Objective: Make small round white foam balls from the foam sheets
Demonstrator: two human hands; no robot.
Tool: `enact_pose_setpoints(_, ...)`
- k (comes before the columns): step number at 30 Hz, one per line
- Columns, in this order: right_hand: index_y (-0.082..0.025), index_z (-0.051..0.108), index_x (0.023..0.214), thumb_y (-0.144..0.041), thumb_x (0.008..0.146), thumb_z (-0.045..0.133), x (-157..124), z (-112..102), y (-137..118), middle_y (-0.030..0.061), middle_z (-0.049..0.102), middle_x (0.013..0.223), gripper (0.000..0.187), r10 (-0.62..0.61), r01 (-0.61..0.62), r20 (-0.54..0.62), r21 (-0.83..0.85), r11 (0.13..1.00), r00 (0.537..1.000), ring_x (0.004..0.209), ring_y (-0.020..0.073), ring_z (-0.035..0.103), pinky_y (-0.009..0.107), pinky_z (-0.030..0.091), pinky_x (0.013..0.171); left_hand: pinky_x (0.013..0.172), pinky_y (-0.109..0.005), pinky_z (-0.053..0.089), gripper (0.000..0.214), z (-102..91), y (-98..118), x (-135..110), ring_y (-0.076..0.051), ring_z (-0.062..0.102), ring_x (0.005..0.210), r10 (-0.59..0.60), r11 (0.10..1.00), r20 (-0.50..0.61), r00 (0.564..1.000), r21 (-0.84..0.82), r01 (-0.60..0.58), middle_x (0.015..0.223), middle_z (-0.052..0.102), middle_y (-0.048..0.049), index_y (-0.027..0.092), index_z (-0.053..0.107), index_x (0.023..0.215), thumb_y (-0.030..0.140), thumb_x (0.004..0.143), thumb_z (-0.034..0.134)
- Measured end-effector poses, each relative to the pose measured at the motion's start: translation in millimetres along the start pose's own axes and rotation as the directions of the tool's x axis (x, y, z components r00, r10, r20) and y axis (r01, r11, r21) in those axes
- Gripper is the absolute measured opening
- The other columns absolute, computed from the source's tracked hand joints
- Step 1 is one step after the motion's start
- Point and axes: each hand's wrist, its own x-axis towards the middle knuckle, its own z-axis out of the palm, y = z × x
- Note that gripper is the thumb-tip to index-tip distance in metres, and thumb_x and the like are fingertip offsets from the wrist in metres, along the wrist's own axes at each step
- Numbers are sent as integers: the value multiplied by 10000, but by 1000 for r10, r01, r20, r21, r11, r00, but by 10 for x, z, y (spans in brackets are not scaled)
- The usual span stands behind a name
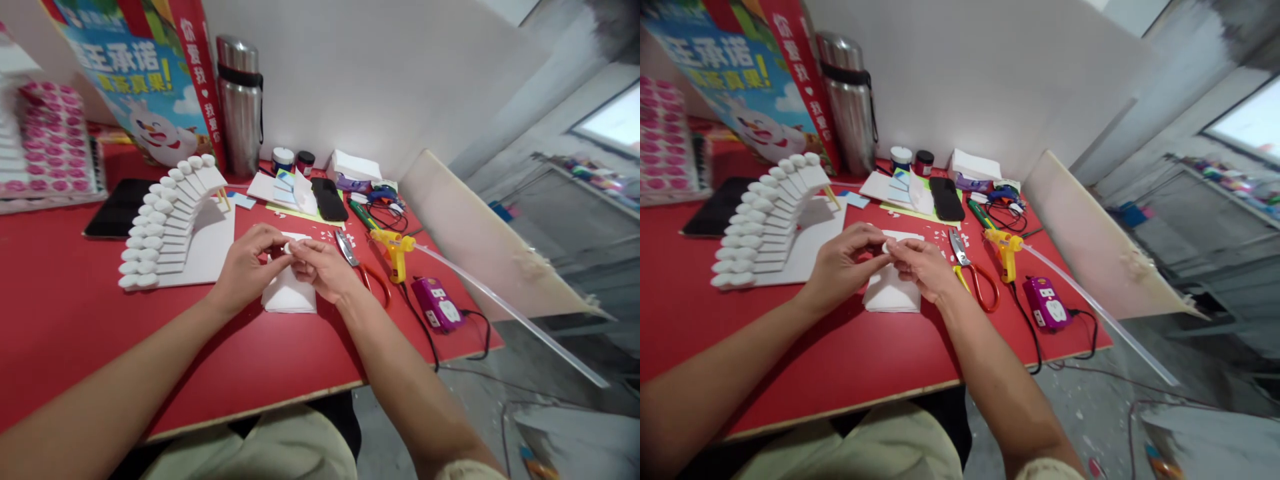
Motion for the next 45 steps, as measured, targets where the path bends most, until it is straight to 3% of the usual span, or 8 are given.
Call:
enact_pose_setpoints(9,-185,538,623,-488,579,942,-40,108,48,-93,387,543,506,-140,137,-102,-39,990,985,502,47,271,221,167,480,801,-304,483,109,89,22,-55,-192,623,897,-58,998,-77,995,-14,57,937,702,-37,276,829,942,258,873,746)
enact_pose_setpoints(12,-187,541,641,-493,576,946,-44,103,34,-97,382,541,512,-77,77,-84,-11,997,993,492,46,273,217,176,471,799,-296,489,122,85,35,-47,-190,620,896,-43,999,-85,995,10,44,929,692,-40,272,830,958,267,880,737)
enact_pose_setpoints(17,-186,620,757,-525,637,887,-37,79,-5,-45,544,646,447,20,-19,-29,13,1000,999,546,80,441,222,269,483,801,-287,506,159,43,38,-30,-196,618,923,-61,996,-97,993,54,66,972,684,-46,268,827,998,304,866,745)
enact_pose_setpoints(29,-190,585,634,-386,706,787,-18,125,116,-77,457,520,291,-210,185,-143,-173,968,967,484,64,343,245,229,501,847,-318,515,231,77,55,-51,-212,645,950,36,991,-61,998,129,-28,973,707,-56,254,824,1014,174,864,667)
enact_pose_setpoints(34,-195,597,695,-519,706,821,-19,101,64,-62,488,561,394,-59,56,-47,-75,996,997,487,82,410,240,280,480,791,-290,517,136,75,111,-30,-194,620,884,-70,997,-90,993,28,73,929,681,-51,234,819,937,208,830,739)
enact_pose_setpoints(38,-178,636,753,-654,720,787,5,29,-8,-12,597,653,501,-19,17,-64,-25,1000,998,525,96,489,239,294,468,764,-280,499,178,42,69,-12,-164,602,817,-151,984,-85,985,-103,142,967,664,-43,252,827,999,275,824,801)
enact_pose_setpoints(41,-167,660,780,-621,679,832,18,3,-34,-20,599,665,496,-14,14,-79,0,1000,997,505,72,433,227,245,458,773,-278,495,228,21,8,-7,-155,598,826,-159,983,-55,986,-102,153,1000,647,-40,262,822,1066,297,843,796)
enact_pose_setpoints(45,-182,624,720,-494,636,897,16,26,-15,-76,482,580,423,-48,48,-59,-14,999,997,471,47,314,220,177,451,761,-268,493,236,9,-43,-2,-148,586,842,-122,990,3,993,-68,121,1011,624,-37,261,809,1100,298,872,761)
